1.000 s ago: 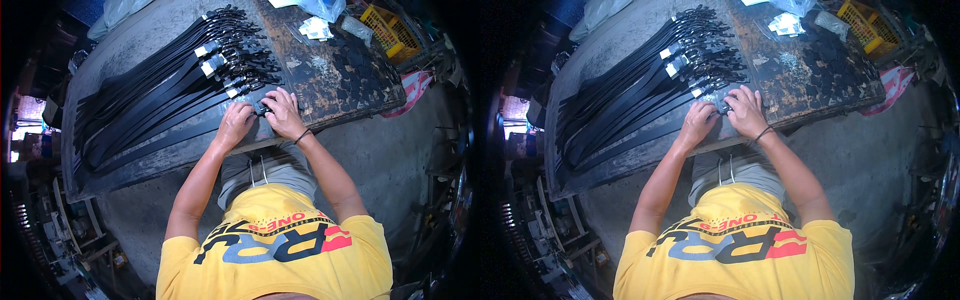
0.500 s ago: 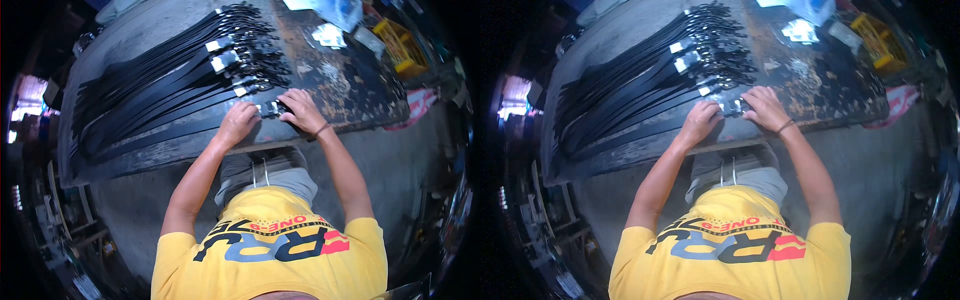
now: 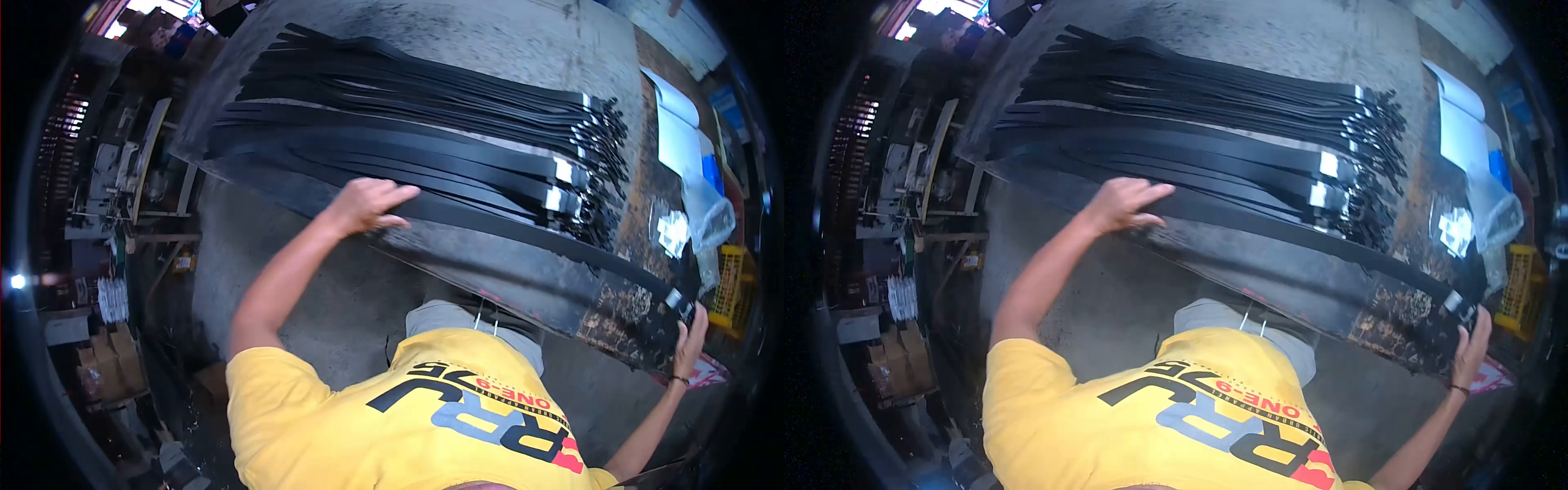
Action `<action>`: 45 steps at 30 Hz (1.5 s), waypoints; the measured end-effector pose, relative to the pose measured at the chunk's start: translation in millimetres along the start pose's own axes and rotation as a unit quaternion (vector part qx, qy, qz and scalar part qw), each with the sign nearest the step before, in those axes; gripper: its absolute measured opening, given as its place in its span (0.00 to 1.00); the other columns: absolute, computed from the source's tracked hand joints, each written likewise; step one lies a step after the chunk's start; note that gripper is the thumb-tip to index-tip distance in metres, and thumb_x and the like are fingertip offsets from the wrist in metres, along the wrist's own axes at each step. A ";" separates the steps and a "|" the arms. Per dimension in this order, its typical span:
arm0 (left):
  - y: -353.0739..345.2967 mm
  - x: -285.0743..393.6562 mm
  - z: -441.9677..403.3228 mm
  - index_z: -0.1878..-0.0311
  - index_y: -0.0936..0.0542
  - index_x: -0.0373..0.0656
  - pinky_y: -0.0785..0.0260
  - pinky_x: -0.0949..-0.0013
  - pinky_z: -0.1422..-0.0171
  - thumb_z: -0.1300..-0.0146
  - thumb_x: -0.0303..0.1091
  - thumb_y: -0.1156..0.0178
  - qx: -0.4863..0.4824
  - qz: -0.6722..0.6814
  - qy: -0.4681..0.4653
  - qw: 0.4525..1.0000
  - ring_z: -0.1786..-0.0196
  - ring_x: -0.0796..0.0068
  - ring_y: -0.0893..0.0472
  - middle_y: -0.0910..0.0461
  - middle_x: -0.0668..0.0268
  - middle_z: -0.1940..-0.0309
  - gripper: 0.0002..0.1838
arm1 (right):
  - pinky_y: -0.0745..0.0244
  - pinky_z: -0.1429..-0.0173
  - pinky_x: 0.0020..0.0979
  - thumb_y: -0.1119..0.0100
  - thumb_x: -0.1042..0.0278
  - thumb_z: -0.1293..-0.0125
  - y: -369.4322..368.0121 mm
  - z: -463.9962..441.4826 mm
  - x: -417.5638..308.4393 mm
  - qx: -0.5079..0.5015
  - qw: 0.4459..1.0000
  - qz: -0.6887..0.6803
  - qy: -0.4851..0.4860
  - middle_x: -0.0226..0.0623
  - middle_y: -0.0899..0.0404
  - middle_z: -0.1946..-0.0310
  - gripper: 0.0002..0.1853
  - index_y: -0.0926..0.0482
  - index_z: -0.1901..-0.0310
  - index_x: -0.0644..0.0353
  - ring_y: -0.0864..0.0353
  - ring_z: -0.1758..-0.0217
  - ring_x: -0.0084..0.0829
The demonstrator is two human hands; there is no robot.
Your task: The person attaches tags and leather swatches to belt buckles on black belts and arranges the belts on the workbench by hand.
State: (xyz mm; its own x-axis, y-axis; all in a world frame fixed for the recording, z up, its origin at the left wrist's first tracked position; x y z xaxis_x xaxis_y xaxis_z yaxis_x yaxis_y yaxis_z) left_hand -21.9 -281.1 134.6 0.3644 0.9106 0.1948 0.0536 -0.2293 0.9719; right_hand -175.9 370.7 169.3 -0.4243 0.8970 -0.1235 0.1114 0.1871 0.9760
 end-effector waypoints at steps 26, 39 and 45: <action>-58.7 -323.5 123.0 0.24 0.51 0.60 0.62 0.33 0.27 0.34 0.62 0.51 -0.124 -0.073 0.486 0.862 0.22 0.49 0.59 0.59 0.60 0.23 0.40 | 0.38 0.31 0.42 0.33 0.61 0.45 -102.1 -163.0 -256.0 -0.135 0.983 -0.122 0.017 0.47 0.33 0.37 0.36 0.34 0.35 0.57 0.35 0.34 0.50; -71.0 -291.5 -83.1 0.26 0.44 0.54 0.61 0.39 0.24 0.56 0.58 0.30 -0.128 -0.086 0.219 0.963 0.22 0.57 0.54 0.52 0.61 0.24 0.54 | 0.26 0.50 0.41 0.37 0.64 0.42 -190.5 -270.2 -197.9 -0.164 0.979 0.031 0.119 0.39 0.26 0.60 0.13 0.25 0.57 0.56 0.25 0.54 0.43; -91.9 -342.4 -119.4 0.32 0.35 0.52 0.51 0.44 0.26 0.57 0.57 0.30 -0.074 -0.157 0.129 0.976 0.29 0.59 0.39 0.38 0.61 0.31 0.48 | 0.29 0.54 0.38 0.36 0.59 0.43 -198.4 -275.9 -197.4 -0.128 0.977 0.075 0.152 0.35 0.30 0.64 0.13 0.25 0.59 0.52 0.29 0.56 0.39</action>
State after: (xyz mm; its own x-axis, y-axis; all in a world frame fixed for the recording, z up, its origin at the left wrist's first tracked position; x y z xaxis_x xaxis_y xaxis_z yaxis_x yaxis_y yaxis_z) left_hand -262.6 -530.9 -5.6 0.1037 0.9888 -0.1070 -0.0168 0.1093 0.9939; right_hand -362.2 46.0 49.5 -0.6722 0.7390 0.0455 -0.0185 -0.0781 0.9968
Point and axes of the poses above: each hand's wrist, its own z-axis away from the middle knuckle, its own y-axis out of the back of the hand, x = y × z, the point moved 8 cm from there along -z, towards the middle knuckle
